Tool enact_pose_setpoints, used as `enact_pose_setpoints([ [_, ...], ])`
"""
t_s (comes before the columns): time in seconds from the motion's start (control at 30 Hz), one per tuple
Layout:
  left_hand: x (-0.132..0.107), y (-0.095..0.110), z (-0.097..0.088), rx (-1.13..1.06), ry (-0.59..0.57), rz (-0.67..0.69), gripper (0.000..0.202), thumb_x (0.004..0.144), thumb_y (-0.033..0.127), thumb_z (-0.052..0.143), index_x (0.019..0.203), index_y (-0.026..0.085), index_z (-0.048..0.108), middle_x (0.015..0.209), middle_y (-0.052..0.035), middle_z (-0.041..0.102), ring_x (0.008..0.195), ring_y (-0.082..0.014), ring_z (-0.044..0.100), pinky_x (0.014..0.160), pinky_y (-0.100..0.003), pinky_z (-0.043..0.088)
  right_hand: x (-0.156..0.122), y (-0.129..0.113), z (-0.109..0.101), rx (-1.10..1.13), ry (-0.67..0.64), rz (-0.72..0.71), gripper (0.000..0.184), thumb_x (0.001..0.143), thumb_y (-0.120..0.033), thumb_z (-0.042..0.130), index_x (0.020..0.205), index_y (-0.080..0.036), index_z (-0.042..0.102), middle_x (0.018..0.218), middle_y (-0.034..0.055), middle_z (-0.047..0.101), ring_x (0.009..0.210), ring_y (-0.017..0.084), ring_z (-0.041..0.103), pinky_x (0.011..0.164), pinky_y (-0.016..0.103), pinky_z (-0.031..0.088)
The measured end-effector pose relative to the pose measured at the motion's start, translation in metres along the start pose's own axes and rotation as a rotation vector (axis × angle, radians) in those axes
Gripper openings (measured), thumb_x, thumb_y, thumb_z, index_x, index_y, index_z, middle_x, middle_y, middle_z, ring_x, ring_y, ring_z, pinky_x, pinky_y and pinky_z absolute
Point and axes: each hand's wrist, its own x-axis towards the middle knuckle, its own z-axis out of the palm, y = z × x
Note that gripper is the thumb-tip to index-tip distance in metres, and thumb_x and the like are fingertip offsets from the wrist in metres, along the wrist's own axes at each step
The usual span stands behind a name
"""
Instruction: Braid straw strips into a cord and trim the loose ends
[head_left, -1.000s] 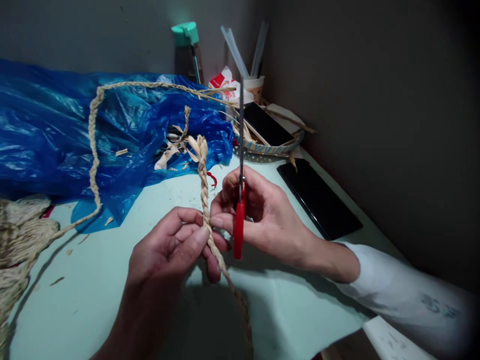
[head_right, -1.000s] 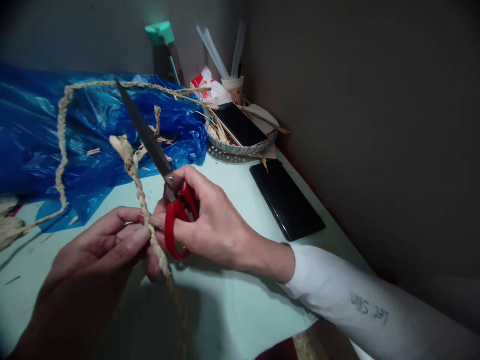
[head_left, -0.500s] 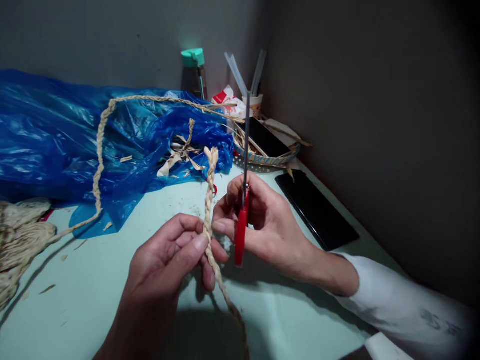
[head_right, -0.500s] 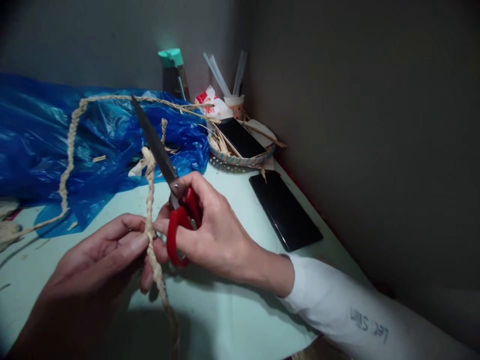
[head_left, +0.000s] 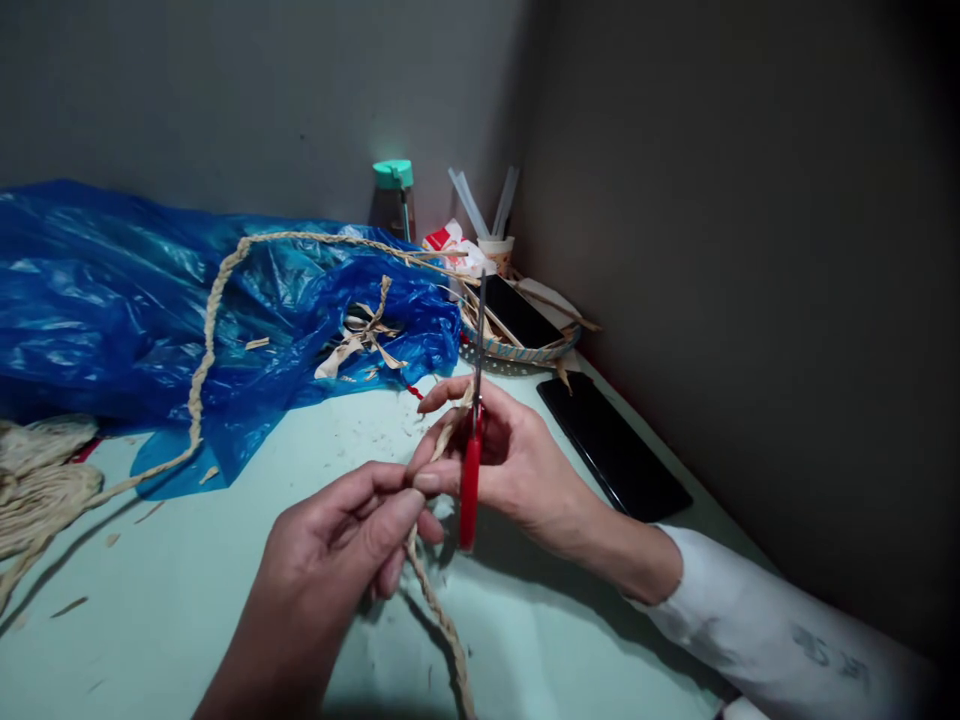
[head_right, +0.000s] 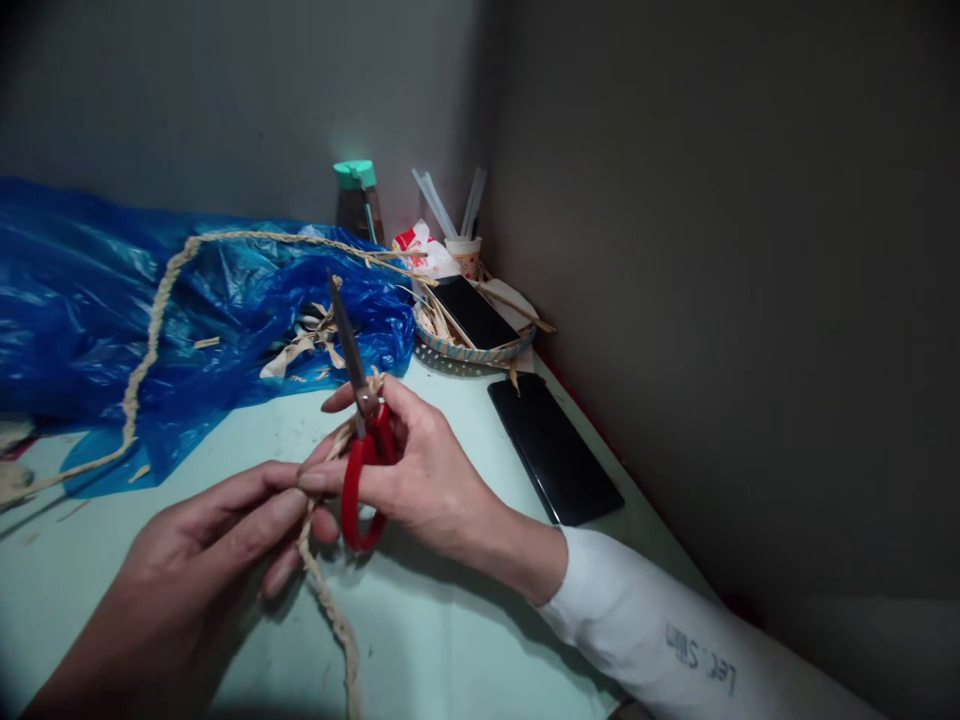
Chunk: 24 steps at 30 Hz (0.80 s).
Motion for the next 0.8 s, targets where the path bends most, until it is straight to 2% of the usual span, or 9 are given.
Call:
enact_pose_setpoints([
  [0.07, 0.003, -0.001, -0.003, -0.069, -0.026, -0.036, 0.023, 0.075, 0.042, 0.071, 0.08, 0.019, 0.069, 0.069, -0.0035, 0.067, 0.06, -0.0125, 0.054, 0.051, -0.02, 0.04, 0.001, -0.001, 0.0, 0.006, -0.01, 0.009, 0.04, 0.074, -0.022, 0.078, 0.103, -0.021, 0.051, 0.081, -0.0018, 0.069, 0.061, 0.011, 0.065, 0.061, 0.025, 0.054],
  [0.13, 0.004, -0.001, -0.005, -0.106, -0.022, -0.064, 0.023, 0.072, 0.04, 0.074, 0.08, 0.019, 0.069, 0.07, -0.0031, 0.066, 0.067, -0.0146, 0.058, 0.055, -0.021, 0.043, 0.002, -0.003, -0.002, -0.006, 0.07, -0.029, 0.039, 0.072, -0.021, 0.08, 0.1, -0.021, 0.053, 0.082, -0.0016, 0.07, 0.066, 0.012, 0.066, 0.065, 0.025, 0.054],
  [0.23, 0.003, 0.0, -0.005, -0.103, -0.032, -0.103, 0.025, 0.071, 0.042, 0.075, 0.08, 0.019, 0.068, 0.067, -0.0021, 0.063, 0.066, -0.0139, 0.057, 0.057, -0.021, 0.042, 0.005, -0.004, -0.005, -0.021, 0.197, -0.111, 0.039, 0.07, -0.019, 0.081, 0.099, -0.021, 0.055, 0.081, -0.0022, 0.07, 0.074, 0.012, 0.067, 0.072, 0.025, 0.053],
  [0.3, 0.001, 0.0, -0.005, -0.091, -0.063, -0.105, 0.026, 0.072, 0.043, 0.075, 0.079, 0.019, 0.067, 0.065, -0.002, 0.062, 0.064, -0.0131, 0.054, 0.055, -0.02, 0.04, 0.006, -0.004, -0.008, -0.017, 0.221, -0.14, 0.04, 0.071, -0.018, 0.081, 0.101, -0.022, 0.055, 0.08, -0.0025, 0.07, 0.077, 0.013, 0.067, 0.075, 0.026, 0.053],
  [0.43, 0.002, 0.0, -0.005, -0.113, -0.094, -0.062, 0.026, 0.075, 0.044, 0.072, 0.077, 0.018, 0.068, 0.067, -0.0031, 0.064, 0.06, -0.0117, 0.049, 0.053, -0.021, 0.038, 0.006, -0.002, -0.01, 0.024, 0.137, -0.109, 0.04, 0.074, -0.02, 0.079, 0.105, -0.022, 0.054, 0.085, -0.0009, 0.071, 0.08, 0.014, 0.068, 0.076, 0.027, 0.053],
  [0.53, 0.003, -0.002, -0.005, -0.148, -0.076, -0.036, 0.028, 0.075, 0.045, 0.073, 0.087, 0.02, 0.07, 0.075, -0.004, 0.066, 0.065, -0.0138, 0.053, 0.055, -0.022, 0.041, 0.003, -0.002, -0.008, 0.05, 0.001, -0.028, 0.041, 0.076, -0.021, 0.078, 0.109, -0.022, 0.053, 0.087, 0.0001, 0.071, 0.071, 0.013, 0.068, 0.071, 0.028, 0.054],
  [0.6, 0.003, -0.002, -0.006, -0.16, -0.074, -0.036, 0.029, 0.073, 0.045, 0.075, 0.086, 0.02, 0.07, 0.076, -0.0037, 0.065, 0.068, -0.0148, 0.056, 0.056, -0.022, 0.043, 0.002, -0.003, -0.006, 0.053, -0.047, 0.0, 0.042, 0.076, -0.021, 0.077, 0.111, -0.021, 0.053, 0.087, 0.0005, 0.071, 0.067, 0.013, 0.068, 0.07, 0.029, 0.055],
  [0.7, 0.001, 0.001, -0.006, -0.182, -0.07, -0.075, 0.025, 0.072, 0.042, 0.076, 0.08, 0.019, 0.068, 0.075, -0.0028, 0.063, 0.068, -0.0137, 0.056, 0.058, -0.021, 0.044, 0.001, -0.004, -0.005, 0.047, -0.012, -0.024, 0.042, 0.076, -0.021, 0.077, 0.111, -0.021, 0.054, 0.089, 0.0011, 0.072, 0.071, 0.013, 0.068, 0.072, 0.029, 0.055],
  [0.8, -0.001, 0.005, -0.005, -0.164, -0.064, -0.086, 0.023, 0.072, 0.04, 0.075, 0.081, 0.02, 0.067, 0.071, -0.0016, 0.06, 0.067, -0.0124, 0.053, 0.058, -0.019, 0.043, 0.002, -0.005, -0.006, 0.027, 0.049, -0.051, 0.043, 0.074, -0.018, 0.079, 0.109, -0.021, 0.055, 0.088, 0.0003, 0.073, 0.074, 0.012, 0.068, 0.073, 0.026, 0.054],
])
